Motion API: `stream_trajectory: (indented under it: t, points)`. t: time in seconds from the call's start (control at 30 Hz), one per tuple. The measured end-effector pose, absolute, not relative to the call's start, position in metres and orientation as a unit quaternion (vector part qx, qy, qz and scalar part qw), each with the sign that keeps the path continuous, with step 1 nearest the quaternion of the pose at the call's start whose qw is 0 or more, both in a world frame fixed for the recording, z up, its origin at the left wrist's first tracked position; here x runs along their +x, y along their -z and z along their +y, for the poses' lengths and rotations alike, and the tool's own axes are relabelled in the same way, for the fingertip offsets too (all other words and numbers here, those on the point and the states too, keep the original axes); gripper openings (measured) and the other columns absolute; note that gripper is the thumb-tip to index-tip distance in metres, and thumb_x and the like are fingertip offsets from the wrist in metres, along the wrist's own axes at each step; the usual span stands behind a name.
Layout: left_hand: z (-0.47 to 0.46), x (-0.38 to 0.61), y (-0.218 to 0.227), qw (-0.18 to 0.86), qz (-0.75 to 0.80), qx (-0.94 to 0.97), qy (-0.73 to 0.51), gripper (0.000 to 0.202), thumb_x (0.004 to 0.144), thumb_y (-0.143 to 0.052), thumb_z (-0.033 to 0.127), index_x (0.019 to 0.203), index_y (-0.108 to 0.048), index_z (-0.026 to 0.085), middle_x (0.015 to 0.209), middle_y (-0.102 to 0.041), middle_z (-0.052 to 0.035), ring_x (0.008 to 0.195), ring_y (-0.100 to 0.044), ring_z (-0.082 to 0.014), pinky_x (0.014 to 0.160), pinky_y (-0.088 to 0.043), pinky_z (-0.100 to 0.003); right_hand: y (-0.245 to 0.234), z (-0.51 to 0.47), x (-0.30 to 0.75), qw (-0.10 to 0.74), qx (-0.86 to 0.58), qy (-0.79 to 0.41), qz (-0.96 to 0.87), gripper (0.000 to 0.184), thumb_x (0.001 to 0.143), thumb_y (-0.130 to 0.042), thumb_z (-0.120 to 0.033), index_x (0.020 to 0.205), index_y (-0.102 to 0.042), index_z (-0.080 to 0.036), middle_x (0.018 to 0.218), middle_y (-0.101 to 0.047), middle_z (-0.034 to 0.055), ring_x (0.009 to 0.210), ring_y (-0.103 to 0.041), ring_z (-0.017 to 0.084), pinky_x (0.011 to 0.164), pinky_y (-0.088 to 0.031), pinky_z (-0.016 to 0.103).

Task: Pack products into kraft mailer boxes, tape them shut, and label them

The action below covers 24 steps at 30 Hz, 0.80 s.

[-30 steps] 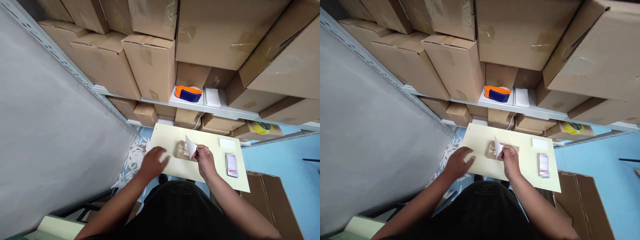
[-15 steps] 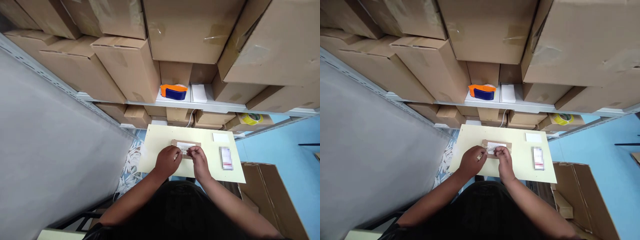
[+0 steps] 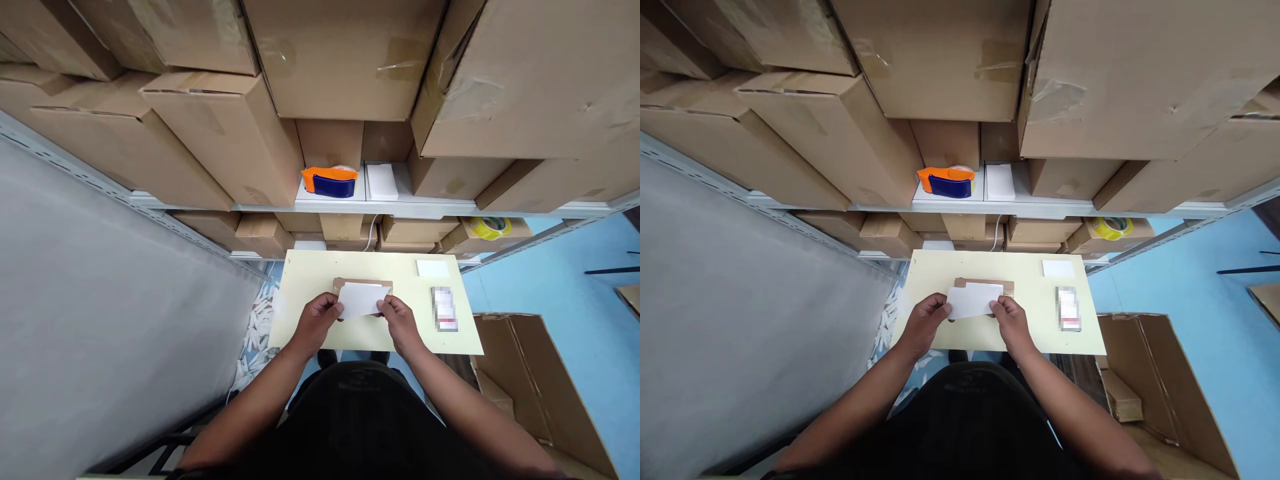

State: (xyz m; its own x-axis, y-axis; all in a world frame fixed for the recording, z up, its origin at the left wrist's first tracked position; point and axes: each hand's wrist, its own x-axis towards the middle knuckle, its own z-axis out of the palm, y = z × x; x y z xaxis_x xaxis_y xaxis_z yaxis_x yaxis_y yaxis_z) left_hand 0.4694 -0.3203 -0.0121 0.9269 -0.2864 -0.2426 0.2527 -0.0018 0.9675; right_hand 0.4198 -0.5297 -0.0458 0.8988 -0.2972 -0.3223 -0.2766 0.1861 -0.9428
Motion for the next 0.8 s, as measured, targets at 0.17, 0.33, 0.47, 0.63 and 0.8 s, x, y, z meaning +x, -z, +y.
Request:
stream_trajectory:
  t: [0.17,0.33,0.47,0.63,0.8]
  points:
    - [-0.324,0.472,0.03,0.629,-0.001,0.758,0.169,0.029,0.087,-0.065,0.048,0.08,-0.062,0.02,0.073,-0.062,0.0015,0.07,-0.059,-0.0157,0.068,-0.047,-0.027,0.053,-0.54,0.412,0.645,-0.735,0.027,0.206,0.036,0.088,-0.064,-0.056,0.076,-0.065,-0.023,0.07,-0.063,-0.0008,0.07,-0.058,0.019,0.067,-0.048,0.031]
    - [-0.338,0.484,0.061,0.452,-0.046,0.884,0.113,0.021,0.092,-0.058,0.035,0.077,-0.063,0.021,0.075,-0.066,-0.0002,0.072,-0.06,-0.018,0.066,-0.04,-0.029,0.084,-0.556,0.415,0.394,-0.91,0.078,0.102,0.036,0.101,-0.044,-0.044,0.077,-0.06,-0.022,0.076,-0.061,0.0032,0.074,-0.055,0.02,0.071,-0.039,0.032]
    - [-0.35,0.494,0.09,0.319,-0.12,0.939,0.055,0.019,0.093,-0.054,0.026,0.078,-0.063,0.02,0.082,-0.067,-0.0071,0.085,-0.059,-0.0241,0.076,-0.04,-0.035,0.111,-0.561,0.425,0.225,-0.97,0.057,0.073,0.038,0.104,-0.037,-0.033,0.084,-0.066,-0.018,0.084,-0.066,0.0099,0.082,-0.057,0.024,0.076,-0.035,0.035]
    - [-0.358,0.497,0.116,0.206,-0.16,0.965,0.032,0.019,0.094,-0.053,0.024,0.082,-0.066,0.017,0.093,-0.066,-0.0136,0.099,-0.055,-0.031,0.084,-0.038,-0.043,0.13,-0.56,0.432,0.11,-0.991,0.012,0.075,0.034,0.103,-0.041,-0.03,0.091,-0.069,-0.015,0.091,-0.068,0.013,0.089,-0.057,0.027,0.077,-0.032,0.038]
    - [-0.359,0.495,0.128,0.202,-0.137,0.969,0.026,0.014,0.091,-0.058,0.028,0.091,-0.066,0.017,0.104,-0.063,-0.0159,0.107,-0.053,-0.034,0.09,-0.039,-0.046,0.139,-0.559,0.436,0.106,-0.988,0.003,0.115,0.029,0.1,-0.047,-0.035,0.099,-0.068,-0.015,0.101,-0.066,0.0155,0.101,-0.056,0.031,0.082,-0.036,0.041]
